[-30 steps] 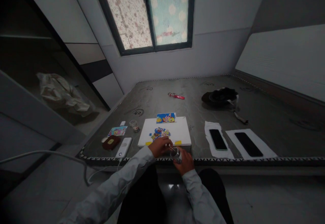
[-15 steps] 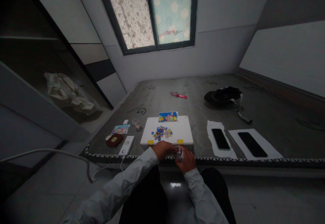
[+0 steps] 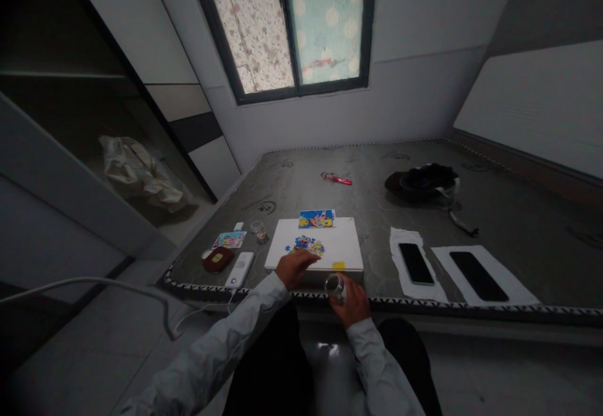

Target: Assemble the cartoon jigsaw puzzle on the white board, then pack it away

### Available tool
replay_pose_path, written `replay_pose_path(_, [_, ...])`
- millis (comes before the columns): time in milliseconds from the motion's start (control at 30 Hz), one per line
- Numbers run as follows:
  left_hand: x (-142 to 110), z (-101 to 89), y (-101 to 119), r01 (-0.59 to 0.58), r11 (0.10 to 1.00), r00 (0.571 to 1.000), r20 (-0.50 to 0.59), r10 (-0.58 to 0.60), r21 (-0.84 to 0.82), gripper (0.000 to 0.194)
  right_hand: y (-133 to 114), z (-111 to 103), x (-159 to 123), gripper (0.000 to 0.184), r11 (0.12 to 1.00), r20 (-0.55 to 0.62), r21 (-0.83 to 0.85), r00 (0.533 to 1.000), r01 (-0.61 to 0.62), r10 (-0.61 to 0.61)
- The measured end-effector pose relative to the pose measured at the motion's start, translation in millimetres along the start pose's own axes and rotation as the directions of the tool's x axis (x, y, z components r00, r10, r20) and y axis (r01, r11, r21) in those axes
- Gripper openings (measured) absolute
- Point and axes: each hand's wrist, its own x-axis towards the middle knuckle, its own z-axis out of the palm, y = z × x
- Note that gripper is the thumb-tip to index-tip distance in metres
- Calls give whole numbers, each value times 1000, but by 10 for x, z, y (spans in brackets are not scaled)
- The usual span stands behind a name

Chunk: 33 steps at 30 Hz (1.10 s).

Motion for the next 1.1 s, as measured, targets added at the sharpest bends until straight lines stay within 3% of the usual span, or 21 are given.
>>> replay_pose_path(67, [33, -107, -245, 198, 976, 980, -11, -198, 87, 34, 17, 11, -9, 51, 1000, 5, -1, 1000, 3, -3])
replay_pose_path(133, [55, -187, -524, 357, 914, 926, 52, -373, 192, 36, 30, 29, -18, 52, 1000, 10, -7, 1000, 14, -14])
replay_pose_path(233, [49, -225, -871, 405, 885, 901, 65, -429, 231, 35, 31, 50, -26, 53, 1000, 24, -13, 1000, 19, -18])
replay_pose_path(333, [24, -194, -1041, 416, 880, 897, 53, -438, 231, 32, 14, 56, -33, 53, 1000, 47, -1, 999, -5, 5])
replay_pose_path(600, [89, -196, -1156, 451, 877, 882, 64, -466, 166, 18, 22, 77, -51, 50, 1000, 32, 8, 999, -11, 11])
replay_pose_path(767, [81, -225, -1202, 479, 872, 872, 59, -486, 100, 25, 38, 100, -64, 49, 1000, 56, -10, 998, -24, 25])
replay_pose_path(933, [30, -236, -1221, 504, 864, 863, 23, -504, 20, 15, 29, 86, -65, 49, 999, 52, -2, 998, -33, 33])
replay_pose_path(1100, [13, -147, -1181, 491, 867, 871, 65, -487, -82, 20, 32, 75, -55, 50, 1000, 48, 2, 999, -19, 19])
